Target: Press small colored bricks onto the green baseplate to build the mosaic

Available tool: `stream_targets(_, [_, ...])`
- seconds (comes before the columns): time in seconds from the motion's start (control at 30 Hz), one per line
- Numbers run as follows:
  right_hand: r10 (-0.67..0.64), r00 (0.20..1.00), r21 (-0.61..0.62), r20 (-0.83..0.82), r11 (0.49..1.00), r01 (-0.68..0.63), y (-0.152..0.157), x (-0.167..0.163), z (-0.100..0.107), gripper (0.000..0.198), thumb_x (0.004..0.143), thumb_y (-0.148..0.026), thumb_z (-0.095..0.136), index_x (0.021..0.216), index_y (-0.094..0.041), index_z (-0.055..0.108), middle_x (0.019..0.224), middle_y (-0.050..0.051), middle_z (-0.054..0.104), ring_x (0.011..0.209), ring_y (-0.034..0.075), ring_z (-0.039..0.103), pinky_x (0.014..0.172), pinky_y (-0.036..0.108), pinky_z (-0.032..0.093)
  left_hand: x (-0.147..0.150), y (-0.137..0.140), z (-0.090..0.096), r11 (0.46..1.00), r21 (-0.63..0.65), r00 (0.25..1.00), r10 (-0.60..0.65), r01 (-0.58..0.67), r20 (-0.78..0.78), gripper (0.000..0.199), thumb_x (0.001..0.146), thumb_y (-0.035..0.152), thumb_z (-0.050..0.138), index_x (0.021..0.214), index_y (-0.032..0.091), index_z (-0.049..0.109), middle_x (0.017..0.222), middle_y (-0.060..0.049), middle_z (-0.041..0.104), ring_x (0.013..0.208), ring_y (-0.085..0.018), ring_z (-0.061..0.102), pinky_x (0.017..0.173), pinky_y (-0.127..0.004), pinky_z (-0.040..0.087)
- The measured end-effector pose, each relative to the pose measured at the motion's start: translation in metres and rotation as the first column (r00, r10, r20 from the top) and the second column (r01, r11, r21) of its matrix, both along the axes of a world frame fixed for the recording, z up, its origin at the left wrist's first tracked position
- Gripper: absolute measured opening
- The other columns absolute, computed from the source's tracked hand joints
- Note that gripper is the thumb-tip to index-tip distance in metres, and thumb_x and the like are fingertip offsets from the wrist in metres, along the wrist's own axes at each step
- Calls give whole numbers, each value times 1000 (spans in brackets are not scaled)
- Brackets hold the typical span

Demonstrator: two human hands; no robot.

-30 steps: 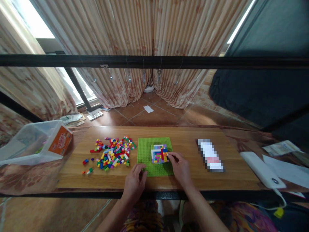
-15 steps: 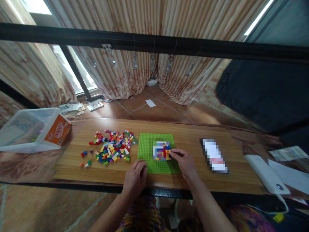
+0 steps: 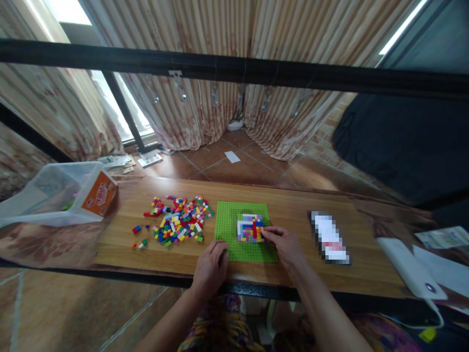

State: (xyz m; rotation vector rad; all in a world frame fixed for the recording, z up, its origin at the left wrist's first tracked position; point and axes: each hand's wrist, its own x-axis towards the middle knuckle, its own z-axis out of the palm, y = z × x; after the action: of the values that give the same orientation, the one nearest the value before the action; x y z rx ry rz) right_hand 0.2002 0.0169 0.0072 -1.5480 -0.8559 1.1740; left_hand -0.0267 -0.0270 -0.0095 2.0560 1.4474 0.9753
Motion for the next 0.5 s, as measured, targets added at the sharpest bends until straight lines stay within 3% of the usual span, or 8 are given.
stream_targets(0.13, [14,1000,19,8,1000,-14,-3,0,0,37,54,-44,83,77,-16,75,70,5,73,61,17,63,60,30,48,-6,-3,6,999,-28,997,24,-22,75,16,89,14,49,97,20,61,97,-5,66,91,-16,63,81,-28,52])
stream_targets(0.27, [-65,998,98,13,993,64,-16,4,-6,43,56,-46,82,87,-17,75,80,6,74,71,18,64,65,30,50,-33,-4,11,985,9,981,172,-173,92,14,89,15,48,95,18,61,92,-5,65,85,-16,63,77,-27,52])
stream_targets(0.37, [-144,989,107,33,984,140,-30,6,-12,41,59,-47,80,85,-16,75,76,5,72,65,16,60,61,28,48,-57,-1,12,965,50,966,255,-257,27,15,88,14,48,93,18,62,92,-6,63,84,-16,63,76,-28,52])
stream_targets(0.5, [-148,985,95,91,986,139,-44,4,-14,38,63,-47,77,85,-16,74,77,5,71,64,15,57,60,28,46,-71,9,11,975,79,970,214,-206,-115,23,88,12,47,101,20,65,103,-7,63,92,-17,64,83,-29,53])
